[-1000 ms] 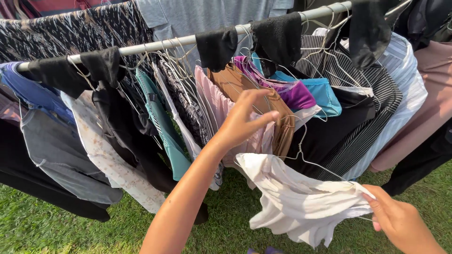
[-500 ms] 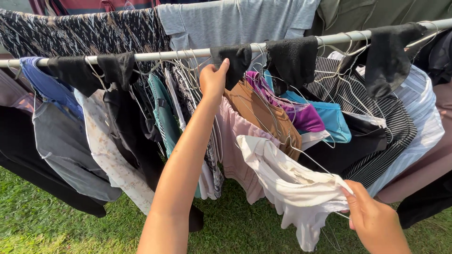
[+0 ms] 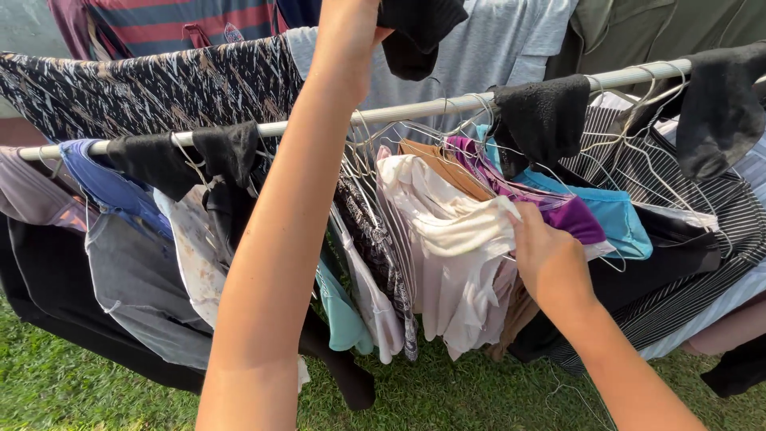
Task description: Removing dry clothes and hangers from an outdoor drying rack.
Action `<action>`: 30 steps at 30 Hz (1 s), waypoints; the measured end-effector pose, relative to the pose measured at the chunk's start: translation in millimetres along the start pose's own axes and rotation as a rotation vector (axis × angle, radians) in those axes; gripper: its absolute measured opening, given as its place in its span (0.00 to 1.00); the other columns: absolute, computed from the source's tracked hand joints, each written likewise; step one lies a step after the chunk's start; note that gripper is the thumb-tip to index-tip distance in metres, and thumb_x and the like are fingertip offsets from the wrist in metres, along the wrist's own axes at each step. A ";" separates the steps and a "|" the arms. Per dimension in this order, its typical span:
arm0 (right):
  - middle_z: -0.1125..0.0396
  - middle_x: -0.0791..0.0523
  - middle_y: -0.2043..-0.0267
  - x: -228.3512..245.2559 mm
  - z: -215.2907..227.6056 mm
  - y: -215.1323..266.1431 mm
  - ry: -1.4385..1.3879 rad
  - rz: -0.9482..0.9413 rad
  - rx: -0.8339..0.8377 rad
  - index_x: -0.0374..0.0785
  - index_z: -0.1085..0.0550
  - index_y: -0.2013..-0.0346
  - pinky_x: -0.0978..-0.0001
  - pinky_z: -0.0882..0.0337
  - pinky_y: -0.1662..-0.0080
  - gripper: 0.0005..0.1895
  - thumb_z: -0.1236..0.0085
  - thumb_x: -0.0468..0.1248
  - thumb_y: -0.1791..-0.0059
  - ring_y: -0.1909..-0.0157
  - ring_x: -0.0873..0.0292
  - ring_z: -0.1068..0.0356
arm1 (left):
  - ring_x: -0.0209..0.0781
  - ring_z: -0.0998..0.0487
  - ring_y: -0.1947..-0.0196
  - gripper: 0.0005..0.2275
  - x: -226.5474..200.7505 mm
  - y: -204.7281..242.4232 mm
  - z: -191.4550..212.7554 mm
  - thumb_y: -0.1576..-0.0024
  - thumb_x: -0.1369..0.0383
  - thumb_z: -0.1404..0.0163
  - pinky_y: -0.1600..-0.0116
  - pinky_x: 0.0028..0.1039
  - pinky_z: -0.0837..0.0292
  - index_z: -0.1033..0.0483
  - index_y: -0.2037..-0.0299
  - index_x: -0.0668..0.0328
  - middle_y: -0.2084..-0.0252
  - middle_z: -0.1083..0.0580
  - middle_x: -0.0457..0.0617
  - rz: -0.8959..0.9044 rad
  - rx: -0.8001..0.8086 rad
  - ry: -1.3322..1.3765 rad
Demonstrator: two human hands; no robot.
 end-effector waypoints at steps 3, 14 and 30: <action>0.28 0.43 0.71 20.6 -26.9 -21.0 0.018 0.001 0.005 0.37 0.32 0.50 0.43 0.33 0.71 0.10 0.56 0.37 0.44 0.71 0.34 0.30 | 0.39 0.24 0.55 0.16 -0.2 1.6 -0.1 0.43 0.60 0.44 0.50 0.35 0.26 0.25 0.52 0.63 0.58 0.24 0.47 0.047 -0.058 -0.116; 0.30 0.40 0.61 34.0 -78.6 -1.5 -0.029 -0.203 0.350 0.37 0.38 0.42 0.44 0.29 0.63 0.22 0.56 0.48 0.44 0.65 0.36 0.27 | 0.27 0.33 0.72 0.13 10.1 16.9 -21.4 0.41 0.59 0.45 0.65 0.24 0.38 0.20 0.67 0.62 0.73 0.29 0.39 0.065 0.073 -0.100; 0.29 0.53 0.43 36.9 -67.1 -258.1 -1.532 -0.231 0.443 0.35 0.30 0.42 0.59 0.23 0.41 0.25 0.45 0.51 0.45 0.43 0.57 0.25 | 0.29 0.20 0.62 0.14 -18.1 94.8 -41.6 0.41 0.63 0.42 0.55 0.24 0.22 0.23 0.52 0.65 0.60 0.20 0.42 0.095 0.385 0.023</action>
Point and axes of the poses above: each hand's wrist, its own y-axis away from the middle knuckle, its own z-axis out of the back of the hand, x = y × z, the point moved 8 cm from there along -y, towards the middle knuckle
